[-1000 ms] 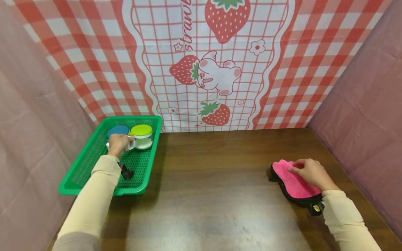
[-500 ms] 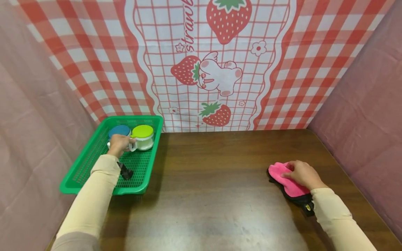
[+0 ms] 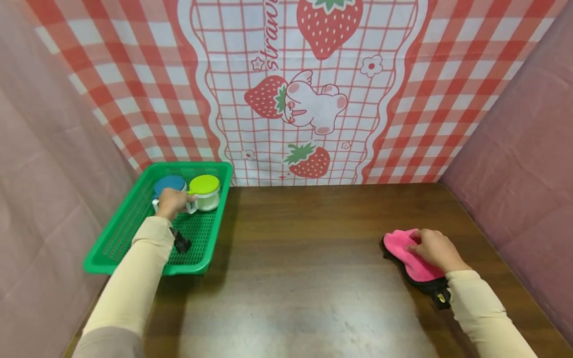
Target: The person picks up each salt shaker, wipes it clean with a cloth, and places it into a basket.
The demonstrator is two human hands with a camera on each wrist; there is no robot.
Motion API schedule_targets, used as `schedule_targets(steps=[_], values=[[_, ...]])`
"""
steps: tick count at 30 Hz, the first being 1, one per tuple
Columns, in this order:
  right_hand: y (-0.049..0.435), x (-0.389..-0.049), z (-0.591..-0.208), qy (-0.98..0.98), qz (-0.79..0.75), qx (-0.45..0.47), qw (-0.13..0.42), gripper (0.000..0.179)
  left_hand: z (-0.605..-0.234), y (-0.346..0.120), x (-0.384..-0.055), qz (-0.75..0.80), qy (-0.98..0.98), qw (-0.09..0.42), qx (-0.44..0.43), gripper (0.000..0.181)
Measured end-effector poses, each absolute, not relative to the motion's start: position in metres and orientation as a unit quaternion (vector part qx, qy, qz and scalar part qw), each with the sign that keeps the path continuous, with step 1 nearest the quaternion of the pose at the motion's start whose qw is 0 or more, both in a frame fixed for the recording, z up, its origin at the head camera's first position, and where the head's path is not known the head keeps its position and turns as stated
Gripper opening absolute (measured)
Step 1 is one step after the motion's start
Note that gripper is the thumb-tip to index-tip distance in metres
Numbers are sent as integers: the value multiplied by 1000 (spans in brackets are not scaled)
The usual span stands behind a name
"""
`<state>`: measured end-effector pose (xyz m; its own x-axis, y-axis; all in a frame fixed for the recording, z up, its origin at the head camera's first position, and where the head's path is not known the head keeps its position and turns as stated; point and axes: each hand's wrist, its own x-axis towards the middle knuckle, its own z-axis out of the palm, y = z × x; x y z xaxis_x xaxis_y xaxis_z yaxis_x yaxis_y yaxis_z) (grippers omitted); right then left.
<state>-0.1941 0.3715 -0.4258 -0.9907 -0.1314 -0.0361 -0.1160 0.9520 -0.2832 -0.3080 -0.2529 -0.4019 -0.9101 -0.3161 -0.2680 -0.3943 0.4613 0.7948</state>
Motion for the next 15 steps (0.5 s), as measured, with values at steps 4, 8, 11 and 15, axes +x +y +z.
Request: schedule_targets(steps=[4,8,11,15], values=[[369,-195,-432,990,-127,-59,24,38,-402,-252,-311,463,857,47,-221,47],[365,-195,-435,992,-111,-59,16,24,-404,-254,-311,438,867,50,-231,50],[361,-194,-436,993,-105,-54,16,27,-404,-255,-311,419,875,56,-237,49],[359,-193,-434,993,-102,-43,31,31,-404,-255,-314,385,892,59,-231,43]])
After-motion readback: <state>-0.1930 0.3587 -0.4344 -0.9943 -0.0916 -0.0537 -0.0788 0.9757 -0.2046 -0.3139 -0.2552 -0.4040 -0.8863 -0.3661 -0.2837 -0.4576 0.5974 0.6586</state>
